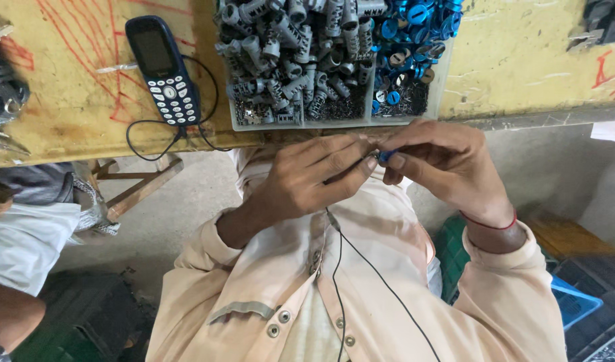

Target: The person picks small gray and blue plastic components from a tray on the workbench and fits them together by hand, pressing parts into place one at a time and placing finished assemblies back into the tray.

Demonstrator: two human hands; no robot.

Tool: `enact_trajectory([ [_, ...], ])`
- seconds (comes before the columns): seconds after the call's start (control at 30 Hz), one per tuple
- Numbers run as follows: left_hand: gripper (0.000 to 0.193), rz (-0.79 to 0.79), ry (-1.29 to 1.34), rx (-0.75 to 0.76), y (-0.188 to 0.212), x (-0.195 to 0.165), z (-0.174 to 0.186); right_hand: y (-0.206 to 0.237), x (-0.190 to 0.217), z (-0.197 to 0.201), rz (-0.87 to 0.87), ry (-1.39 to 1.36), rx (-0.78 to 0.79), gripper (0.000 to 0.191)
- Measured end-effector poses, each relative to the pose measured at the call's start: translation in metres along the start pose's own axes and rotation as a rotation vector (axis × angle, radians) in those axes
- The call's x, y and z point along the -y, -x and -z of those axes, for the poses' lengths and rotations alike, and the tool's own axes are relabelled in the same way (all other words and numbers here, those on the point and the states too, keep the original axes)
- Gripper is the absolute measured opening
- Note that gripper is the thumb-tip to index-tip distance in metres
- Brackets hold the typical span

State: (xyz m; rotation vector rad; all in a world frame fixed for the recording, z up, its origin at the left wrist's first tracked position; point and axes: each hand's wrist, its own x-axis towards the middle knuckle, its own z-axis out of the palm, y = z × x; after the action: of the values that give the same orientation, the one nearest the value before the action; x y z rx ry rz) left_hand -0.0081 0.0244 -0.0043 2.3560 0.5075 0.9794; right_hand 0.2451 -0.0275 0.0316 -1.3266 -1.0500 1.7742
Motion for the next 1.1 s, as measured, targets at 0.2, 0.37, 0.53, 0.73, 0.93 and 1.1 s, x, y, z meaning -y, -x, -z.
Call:
enact_trajectory([
  [0.2,0.018,0.009,0.006,0.006,-0.001,0.000,0.000,-0.002,0.006,-0.004,0.085,0.134,0.017,0.023],
  [0.37,0.016,-0.011,-0.042,0.033,-0.001,0.001,0.002,-0.001,0.008,0.006,-0.007,0.077,0.042,0.015],
  [0.53,0.017,-0.035,-0.160,0.030,0.001,0.001,0.001,-0.012,-0.017,-0.009,-0.126,-0.253,0.058,0.014],
  [0.73,0.033,-0.054,-0.035,-0.027,0.003,0.004,0.000,-0.010,-0.056,-0.013,0.023,-0.253,0.141,0.025],
  [0.93,0.047,0.374,0.287,-0.211,0.003,-0.021,-0.020,-0.016,-0.030,-0.046,0.015,-0.462,0.013,0.035],
  [1.1,0.040,0.350,0.297,-0.258,0.004,-0.016,-0.023,-0.030,0.018,0.043,0.530,0.949,0.068,0.039],
])
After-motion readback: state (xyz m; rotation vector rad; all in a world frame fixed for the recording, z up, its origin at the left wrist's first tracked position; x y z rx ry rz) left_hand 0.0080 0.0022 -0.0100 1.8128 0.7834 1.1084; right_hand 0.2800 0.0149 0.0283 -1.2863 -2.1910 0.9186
